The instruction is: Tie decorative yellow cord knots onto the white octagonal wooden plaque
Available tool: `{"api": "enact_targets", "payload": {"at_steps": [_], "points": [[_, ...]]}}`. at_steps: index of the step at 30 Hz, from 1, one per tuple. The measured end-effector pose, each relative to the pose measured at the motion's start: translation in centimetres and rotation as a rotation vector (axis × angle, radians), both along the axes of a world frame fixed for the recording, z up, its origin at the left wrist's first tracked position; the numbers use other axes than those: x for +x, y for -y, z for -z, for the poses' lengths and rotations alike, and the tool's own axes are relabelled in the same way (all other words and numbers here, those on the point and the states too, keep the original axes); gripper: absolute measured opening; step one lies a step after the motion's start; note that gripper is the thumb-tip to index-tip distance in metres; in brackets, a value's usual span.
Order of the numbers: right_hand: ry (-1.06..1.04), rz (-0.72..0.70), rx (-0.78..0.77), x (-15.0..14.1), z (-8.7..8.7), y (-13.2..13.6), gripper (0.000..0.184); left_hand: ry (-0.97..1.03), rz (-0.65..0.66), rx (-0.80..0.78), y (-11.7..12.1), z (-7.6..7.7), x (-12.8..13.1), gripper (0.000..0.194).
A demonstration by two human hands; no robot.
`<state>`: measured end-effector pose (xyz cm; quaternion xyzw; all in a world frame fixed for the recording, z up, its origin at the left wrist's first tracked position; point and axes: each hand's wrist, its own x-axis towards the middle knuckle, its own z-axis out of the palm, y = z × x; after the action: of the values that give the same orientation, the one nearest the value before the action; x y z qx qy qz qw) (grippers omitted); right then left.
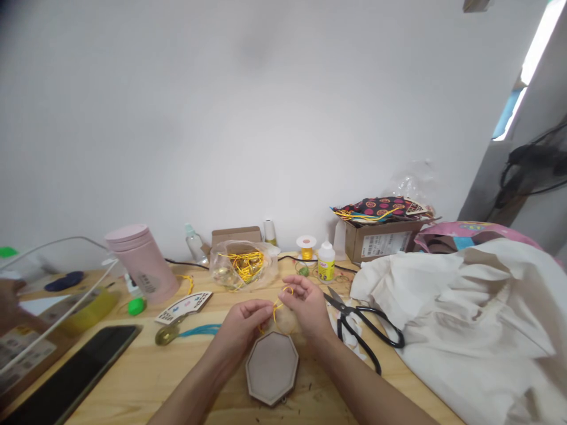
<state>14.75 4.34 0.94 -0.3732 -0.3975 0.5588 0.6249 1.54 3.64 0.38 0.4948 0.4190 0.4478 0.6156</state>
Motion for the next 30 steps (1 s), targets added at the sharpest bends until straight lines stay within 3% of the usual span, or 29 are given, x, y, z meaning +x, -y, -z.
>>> {"api": "enact_targets", "payload": {"at_steps": [13,16,18,21,23,30], "points": [[0.047,-0.017,-0.040,-0.1,-0.2,0.3,0.030,-0.026,-0.015,0.019,0.0,0.1,-0.1,0.017],[0.172,0.014,0.012,-0.1,-0.4,0.4,0.034,0.002,-0.063,0.043,-0.1,0.1,-0.2,0.016],[0.317,0.114,0.093,-0.2,-0.4,0.5,0.033,0.025,-0.121,0.059,-0.3,0.0,-0.4,0.017],[0.597,0.225,0.221,-0.3,0.1,0.6,0.016,0.062,-0.181,0.070,-0.5,0.1,-0.6,0.018],[0.721,0.215,0.264,-0.3,0.4,0.6,0.010,0.077,-0.193,0.073,-0.6,0.1,-0.6,0.019],[0.883,0.133,0.373,-0.1,0.3,0.8,0.016,0.069,-0.192,0.065,-0.3,-0.1,-0.4,0.024]]}}
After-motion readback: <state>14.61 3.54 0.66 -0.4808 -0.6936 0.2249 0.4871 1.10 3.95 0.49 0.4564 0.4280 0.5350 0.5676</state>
